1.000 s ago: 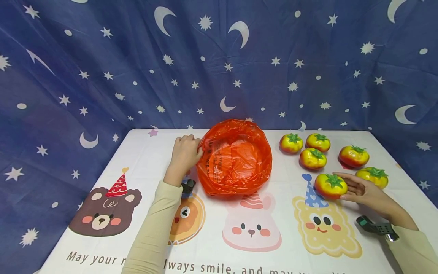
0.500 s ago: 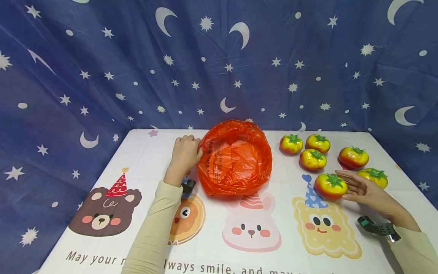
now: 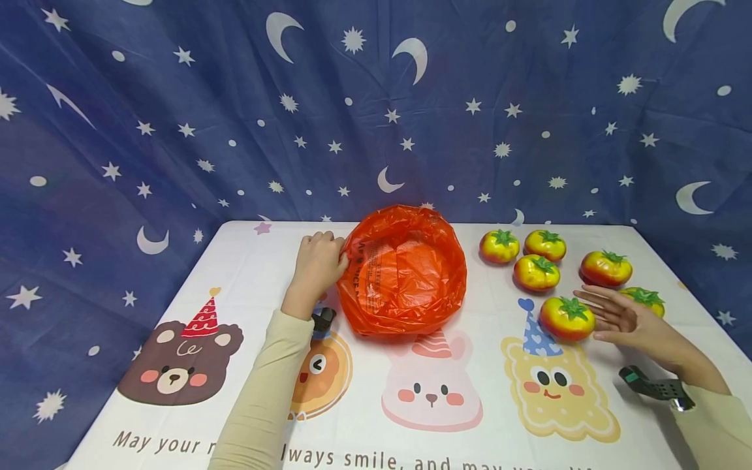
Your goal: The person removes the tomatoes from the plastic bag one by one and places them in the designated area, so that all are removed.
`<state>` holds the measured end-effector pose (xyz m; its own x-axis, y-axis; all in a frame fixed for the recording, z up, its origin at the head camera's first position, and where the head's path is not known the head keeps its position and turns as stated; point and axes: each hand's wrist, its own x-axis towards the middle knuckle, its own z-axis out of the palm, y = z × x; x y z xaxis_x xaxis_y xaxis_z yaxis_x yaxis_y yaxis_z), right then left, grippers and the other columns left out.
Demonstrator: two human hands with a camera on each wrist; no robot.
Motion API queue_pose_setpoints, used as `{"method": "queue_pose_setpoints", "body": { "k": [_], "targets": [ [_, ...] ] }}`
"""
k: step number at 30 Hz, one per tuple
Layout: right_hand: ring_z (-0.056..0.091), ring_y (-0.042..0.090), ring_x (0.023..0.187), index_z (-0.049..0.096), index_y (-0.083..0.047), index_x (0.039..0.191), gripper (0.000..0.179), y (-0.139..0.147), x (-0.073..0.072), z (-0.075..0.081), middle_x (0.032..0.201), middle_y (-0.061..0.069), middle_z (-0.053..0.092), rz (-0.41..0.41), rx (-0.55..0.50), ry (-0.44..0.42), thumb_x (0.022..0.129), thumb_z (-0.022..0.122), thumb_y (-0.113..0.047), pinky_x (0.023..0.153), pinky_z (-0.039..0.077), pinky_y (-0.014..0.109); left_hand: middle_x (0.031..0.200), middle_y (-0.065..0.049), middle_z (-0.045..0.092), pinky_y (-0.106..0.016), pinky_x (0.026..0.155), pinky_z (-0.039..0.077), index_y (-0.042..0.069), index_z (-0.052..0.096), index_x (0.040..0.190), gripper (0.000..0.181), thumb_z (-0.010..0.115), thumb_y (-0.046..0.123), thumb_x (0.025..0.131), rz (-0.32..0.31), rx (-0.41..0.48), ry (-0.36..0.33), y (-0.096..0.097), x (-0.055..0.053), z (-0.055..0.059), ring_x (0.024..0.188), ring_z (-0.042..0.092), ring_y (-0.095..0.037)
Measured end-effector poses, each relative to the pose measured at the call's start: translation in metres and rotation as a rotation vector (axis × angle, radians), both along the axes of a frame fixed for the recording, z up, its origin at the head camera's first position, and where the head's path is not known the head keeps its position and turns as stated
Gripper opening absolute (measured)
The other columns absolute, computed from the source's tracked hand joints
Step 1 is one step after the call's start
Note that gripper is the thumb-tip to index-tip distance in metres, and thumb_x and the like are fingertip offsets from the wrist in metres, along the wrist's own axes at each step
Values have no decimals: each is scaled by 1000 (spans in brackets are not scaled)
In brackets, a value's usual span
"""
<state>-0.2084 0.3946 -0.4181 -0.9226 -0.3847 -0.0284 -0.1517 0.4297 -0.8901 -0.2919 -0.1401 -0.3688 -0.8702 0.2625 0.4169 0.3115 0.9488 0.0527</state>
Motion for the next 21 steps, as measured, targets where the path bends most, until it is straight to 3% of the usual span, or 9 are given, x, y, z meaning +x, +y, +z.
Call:
{"method": "queue_pose_setpoints", "body": {
  "k": [15, 21],
  "targets": [
    [46, -13, 121, 18, -3, 148, 72, 3, -7, 16, 140, -25, 42, 123, -137, 67, 86, 49, 16, 87, 45, 9, 78, -14, 63, -45, 74, 45, 3, 66, 79, 14, 60, 15, 84, -10, -9, 25, 2, 0, -1, 77, 59, -31],
    [49, -12, 119, 23, 0, 146, 71, 0, -13, 28, 138, -22, 45, 48, -77, 141, 83, 51, 18, 86, 44, 7, 78, -14, 63, -45, 74, 45, 3, 66, 80, 15, 60, 17, 84, -10, -7, 24, 1, 0, -1, 76, 59, -31]
  ]
}}
